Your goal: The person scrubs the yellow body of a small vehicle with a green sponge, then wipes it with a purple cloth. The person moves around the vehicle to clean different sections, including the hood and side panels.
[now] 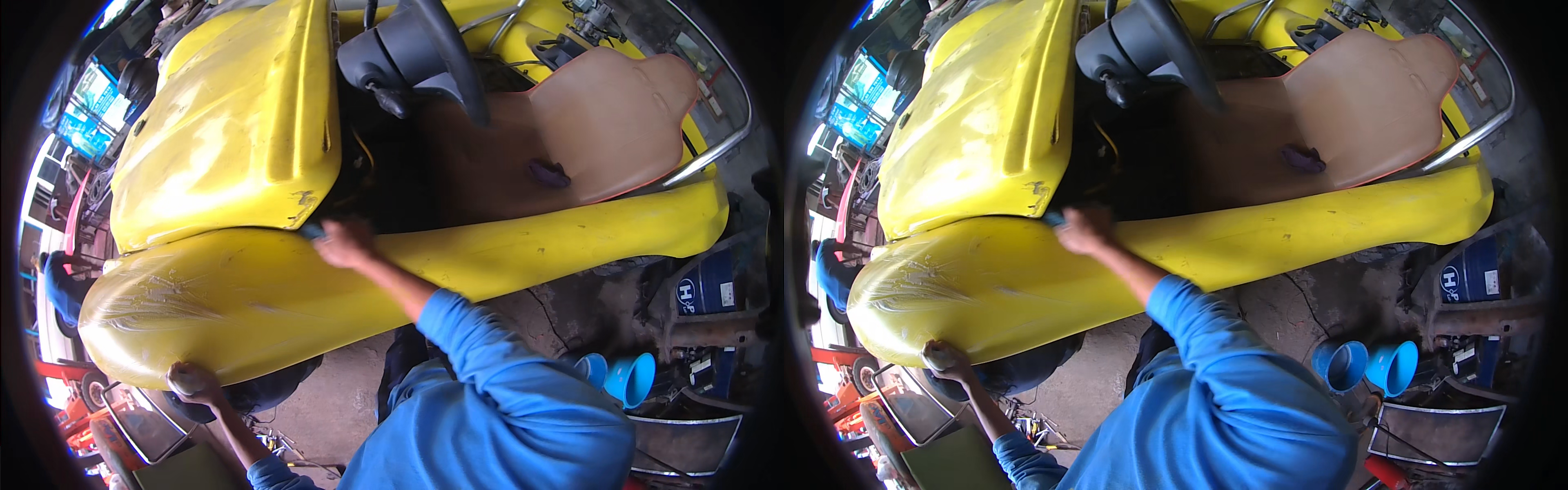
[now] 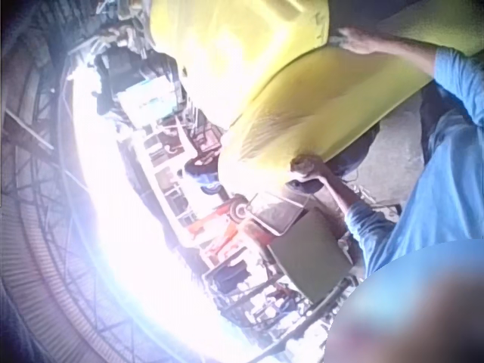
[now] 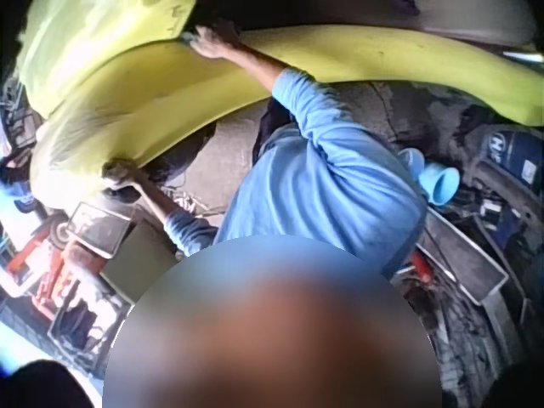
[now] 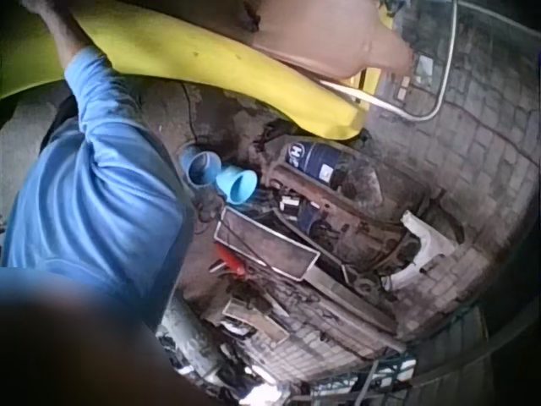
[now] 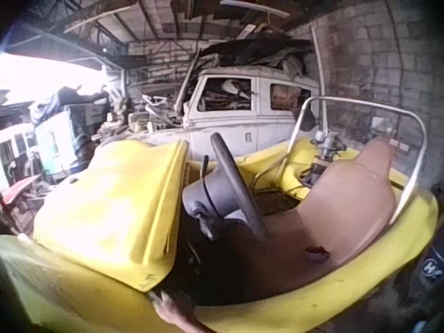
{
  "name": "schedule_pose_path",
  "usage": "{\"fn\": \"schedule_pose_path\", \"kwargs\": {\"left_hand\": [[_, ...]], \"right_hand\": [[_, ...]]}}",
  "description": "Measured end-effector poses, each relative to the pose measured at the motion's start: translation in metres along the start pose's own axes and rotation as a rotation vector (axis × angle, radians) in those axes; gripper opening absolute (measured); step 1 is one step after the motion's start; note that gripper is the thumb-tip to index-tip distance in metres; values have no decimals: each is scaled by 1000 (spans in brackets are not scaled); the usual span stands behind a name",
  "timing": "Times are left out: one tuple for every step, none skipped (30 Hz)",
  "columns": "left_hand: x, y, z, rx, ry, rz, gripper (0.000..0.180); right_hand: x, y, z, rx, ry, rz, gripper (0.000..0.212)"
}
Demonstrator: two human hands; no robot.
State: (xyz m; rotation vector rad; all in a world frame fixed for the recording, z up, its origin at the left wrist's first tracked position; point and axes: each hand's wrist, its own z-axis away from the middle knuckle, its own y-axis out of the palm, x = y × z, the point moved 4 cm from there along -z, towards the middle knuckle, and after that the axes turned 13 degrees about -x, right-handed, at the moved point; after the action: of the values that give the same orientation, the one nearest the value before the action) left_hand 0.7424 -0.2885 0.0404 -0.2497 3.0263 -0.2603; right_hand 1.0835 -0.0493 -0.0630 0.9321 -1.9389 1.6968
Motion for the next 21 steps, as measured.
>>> {"fn": "schedule_pose_path", "kwargs": {"left_hand": [[1, 0, -1, 15, -20, 21, 9], [1, 0, -1, 30, -11, 15, 9], [2, 0, -1, 41, 0, -16, 9], [3, 0, 0, 49, -36, 48, 13], [4, 0, 1, 45, -30, 9, 13], [6, -1, 2, 44, -68, 57, 14], [8, -1, 3, 42, -63, 52, 14], [10, -1, 5, 48, -80, 78, 14], [12, -1, 7, 46, -82, 82, 14], [15, -1, 8, 29, -91, 89, 15], [17, -1, 9, 22, -62, 103, 15], [20, -1, 10, 0, -47, 115, 15], [24, -2, 11, -18, -58, 103, 15], [28, -3, 13, -13, -79, 155, 15], [33, -3, 16, -1, -125, 183, 16], [36, -4, 17, -6, -118, 232, 16], [39, -4, 18, 14, -136, 195, 17], [39, -5, 19, 20, -102, 183, 18], [40, -5, 19, 11, -97, 167, 19], [40, -5, 19, 4, -116, 195, 19], [38, -5, 19, 4, -98, 220, 19]], "right_hand": [[26, 5, 11, -298, -151, 46, 39], [30, 9, 26, -398, -170, 67, 39], [22, 8, 42, -422, -287, -38, 41], [2, 7, 63, -380, -302, 1, 42], [-21, -6, 85, -440, -432, 15, 44], [-58, -21, 99, -366, -404, 42, 51], [-100, -47, 109, -348, -321, 104, 52], [-153, -81, 120, -274, -55, 294, 52], [-206, -127, 130, -258, 213, 515, 52], [-240, -182, 143, -280, 111, 831, 51], [-277, -233, 153, -311, 204, 914, 50], [-308, -284, 162, -333, 292, 942, 49], [-332, -323, 172, -365, 392, 1053, 48], [-346, -342, 176, -474, 415, 1099, 48], [-352, -349, 182, -535, 484, 1175, 47], [-349, -334, 182, -554, 514, 1160, 48], [-336, -303, 180, -546, 542, 1136, 49], [-313, -259, 177, -492, 515, 1050, 51], [-278, -205, 170, -428, 370, 943, 54], [-236, -149, 168, -334, 356, 876, 54], [-189, -98, 165, -344, 341, 482, 53]]}}
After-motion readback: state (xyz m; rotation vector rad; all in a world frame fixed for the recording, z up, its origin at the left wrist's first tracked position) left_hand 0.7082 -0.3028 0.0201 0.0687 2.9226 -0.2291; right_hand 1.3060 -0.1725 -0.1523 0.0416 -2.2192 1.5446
